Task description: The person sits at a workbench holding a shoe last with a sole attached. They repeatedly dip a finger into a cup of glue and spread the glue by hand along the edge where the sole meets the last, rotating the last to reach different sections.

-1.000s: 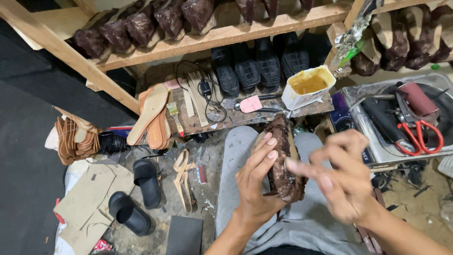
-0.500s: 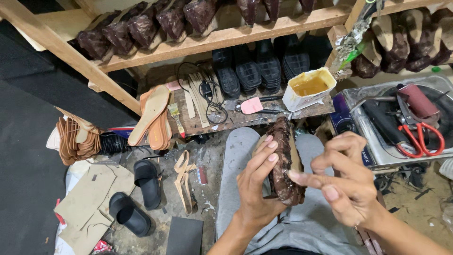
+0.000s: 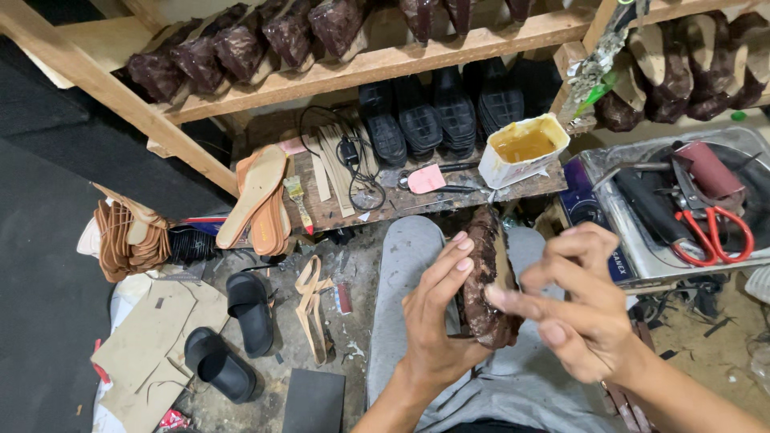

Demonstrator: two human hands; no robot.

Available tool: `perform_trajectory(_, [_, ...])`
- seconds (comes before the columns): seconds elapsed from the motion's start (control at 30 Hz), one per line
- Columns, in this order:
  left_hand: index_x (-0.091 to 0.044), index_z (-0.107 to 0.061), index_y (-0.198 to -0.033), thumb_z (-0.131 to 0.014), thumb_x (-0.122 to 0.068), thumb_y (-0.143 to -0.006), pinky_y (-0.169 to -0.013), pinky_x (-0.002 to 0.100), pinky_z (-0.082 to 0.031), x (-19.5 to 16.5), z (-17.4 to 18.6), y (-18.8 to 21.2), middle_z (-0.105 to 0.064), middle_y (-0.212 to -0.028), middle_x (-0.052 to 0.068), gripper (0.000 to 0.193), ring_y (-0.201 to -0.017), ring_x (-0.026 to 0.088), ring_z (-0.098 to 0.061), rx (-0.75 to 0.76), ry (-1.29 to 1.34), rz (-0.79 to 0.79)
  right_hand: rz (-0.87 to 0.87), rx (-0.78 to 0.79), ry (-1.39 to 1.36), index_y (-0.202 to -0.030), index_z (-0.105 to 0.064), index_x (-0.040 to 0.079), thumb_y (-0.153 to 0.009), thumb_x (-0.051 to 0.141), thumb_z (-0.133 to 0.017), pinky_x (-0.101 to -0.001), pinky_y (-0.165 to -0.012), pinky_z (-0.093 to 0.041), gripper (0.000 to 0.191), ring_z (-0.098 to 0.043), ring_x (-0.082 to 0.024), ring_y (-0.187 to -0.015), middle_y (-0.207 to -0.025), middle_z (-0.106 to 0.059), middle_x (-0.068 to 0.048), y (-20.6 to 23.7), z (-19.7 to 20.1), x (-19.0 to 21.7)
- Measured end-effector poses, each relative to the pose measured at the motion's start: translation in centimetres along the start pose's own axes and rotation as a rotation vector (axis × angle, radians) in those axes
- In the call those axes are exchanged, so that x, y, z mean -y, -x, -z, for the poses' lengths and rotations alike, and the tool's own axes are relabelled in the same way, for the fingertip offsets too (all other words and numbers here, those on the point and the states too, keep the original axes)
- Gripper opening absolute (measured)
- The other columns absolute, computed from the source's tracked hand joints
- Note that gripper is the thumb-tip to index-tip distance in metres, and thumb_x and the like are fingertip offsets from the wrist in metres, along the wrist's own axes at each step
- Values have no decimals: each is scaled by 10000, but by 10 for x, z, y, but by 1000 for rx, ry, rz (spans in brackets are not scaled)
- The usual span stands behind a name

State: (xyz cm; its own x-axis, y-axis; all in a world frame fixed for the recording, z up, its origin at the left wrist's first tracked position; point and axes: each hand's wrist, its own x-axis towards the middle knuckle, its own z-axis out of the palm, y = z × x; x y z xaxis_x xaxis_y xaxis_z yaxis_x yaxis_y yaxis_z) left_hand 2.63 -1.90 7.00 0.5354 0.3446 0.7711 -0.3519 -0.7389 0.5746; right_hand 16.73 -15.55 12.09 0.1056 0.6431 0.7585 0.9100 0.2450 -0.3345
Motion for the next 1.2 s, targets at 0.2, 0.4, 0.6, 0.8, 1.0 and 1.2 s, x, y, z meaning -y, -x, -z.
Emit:
perform_trajectory(0.2, [-47, -473, -1453, -974, -184, -676, -1167, 425, -578, -2, 3, 3, -574, -1511, 203, 936, -1408, 361, -634, 54, 52, 82, 17, 3, 32, -1122, -786, 155, -1013, 396, -410, -484, -990, -290, 459, -462, -247, -957, -866, -592, -34, 0, 2, -2])
perform_trajectory(0.4, [-50, -464, -1477, -977, -185, -672, -1158, 412, -580, -4, 2, 5, -582, -1524, 198, 964, -1381, 341, -659, 63, 78, 120, 41, -1, 151, -1108, -792, 225, -967, 383, -454, -513, -1001, -278, 398, -456, -255, -945, -833, -592, 7, -4, 4, 0])
perform_trajectory(0.6, [-18, -482, -1488, -959, -178, -690, -1129, 385, -575, -8, 3, 4, -610, -1504, 200, 943, -1320, 318, -680, 53, 125, 170, 101, -10, 136, -1093, -788, 225, -941, 428, -511, -513, -1010, -273, 376, -454, -245, -942, -871, -614, 24, -3, 5, 0])
perform_trajectory(0.8, [11, -487, -1501, -940, -186, -720, -1147, 390, -563, -12, 4, 1, -620, -1446, 200, 924, -1319, 313, -681, 84, 142, 188, 110, -23, 141, -1118, -782, 185, -918, 406, -549, -519, -1011, -273, 379, -463, -267, -961, -916, -635, -19, -1, 4, 0])
perform_trajectory(1.0, [21, -529, -1481, -912, -193, -723, -1176, 400, -569, -17, 8, -2, -652, -1463, 188, 877, -1295, 292, -702, 125, 161, 265, 119, -35, 173, -1104, -787, 188, -892, 399, -546, -520, -1001, -268, 384, -474, -264, -953, -905, -635, -10, -4, 6, 1])
perform_trajectory(1.2, [17, -533, -1483, -929, -216, -741, -1176, 391, -562, -19, 8, -4, -655, -1405, 181, 872, -1284, 284, -705, 137, 176, 277, 92, -39, 241, -1093, -795, 196, -863, 348, -558, -519, -1006, -264, 363, -476, -265, -945, -885, -653, -15, -6, 8, 2])
